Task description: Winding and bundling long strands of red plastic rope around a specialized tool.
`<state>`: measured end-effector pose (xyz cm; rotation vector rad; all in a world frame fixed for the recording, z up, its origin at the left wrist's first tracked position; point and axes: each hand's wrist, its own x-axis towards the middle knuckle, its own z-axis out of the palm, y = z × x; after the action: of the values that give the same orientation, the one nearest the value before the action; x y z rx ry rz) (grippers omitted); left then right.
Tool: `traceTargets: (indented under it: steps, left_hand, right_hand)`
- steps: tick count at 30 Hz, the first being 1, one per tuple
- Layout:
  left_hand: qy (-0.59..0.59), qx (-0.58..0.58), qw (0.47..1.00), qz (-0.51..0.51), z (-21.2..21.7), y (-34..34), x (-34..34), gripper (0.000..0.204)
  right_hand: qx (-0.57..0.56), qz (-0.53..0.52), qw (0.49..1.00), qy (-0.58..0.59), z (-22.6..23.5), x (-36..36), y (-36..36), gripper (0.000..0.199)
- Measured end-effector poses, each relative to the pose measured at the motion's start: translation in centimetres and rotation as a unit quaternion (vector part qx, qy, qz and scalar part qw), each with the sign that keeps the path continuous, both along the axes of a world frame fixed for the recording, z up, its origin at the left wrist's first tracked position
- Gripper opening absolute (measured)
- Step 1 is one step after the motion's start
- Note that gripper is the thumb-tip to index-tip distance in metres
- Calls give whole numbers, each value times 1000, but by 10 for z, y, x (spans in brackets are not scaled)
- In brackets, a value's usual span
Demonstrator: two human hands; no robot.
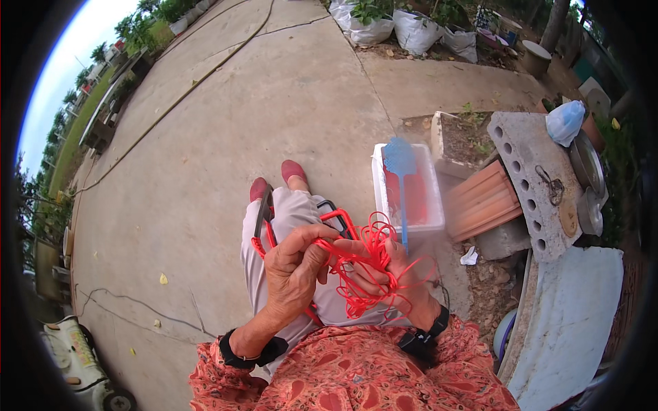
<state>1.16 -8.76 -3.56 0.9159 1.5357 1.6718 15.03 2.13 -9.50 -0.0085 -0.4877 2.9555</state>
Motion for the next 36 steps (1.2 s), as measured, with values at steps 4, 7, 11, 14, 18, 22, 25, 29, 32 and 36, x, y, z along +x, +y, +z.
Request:
traceTargets:
  steps: [4,7,11,14,18,22,25,29,32,36]
  left_hand:
    - [40,34,999,-7,-7,-3,4,15]
    - [131,7,991,-22,-5,-7,9,15]
    - [202,14,979,-20,-13,-7,16,13]
    - [185,-8,983,-14,-12,-9,17,11]
    - [158,-23,987,-11,-16,-12,20,10]
    - [182,-5,983,-24,-18,-19,21,18]
    - [108,20,994,15,-18,-23,19,20]
    - [-41,3,999,13,-11,-26,12,16]
    - [19,30,999,-24,-14,-34,12,14]
    - [-44,-80,983,-159,-10,-40,-5,29]
  right_hand:
    - [47,19,989,-142,11,0,-3,46]
    - [53,-11,985,-167,12,0,-13,32]
    - [13,-30,988,-154,3,-4,-19,22]
    - [57,-79,985,-140,3,-8,-18,19]
    - [91,-112,978,-153,3,-4,-14,19]
    - [37,-91,986,-131,13,5,-2,15]
    - [45,-71,988,-132,14,5,0,14]
    - [22,-63,997,-51,6,13,4,15]
    - [34,-112,990,-83,12,8,-1,17]
    - [62,-155,979,-118,14,11,7,19]
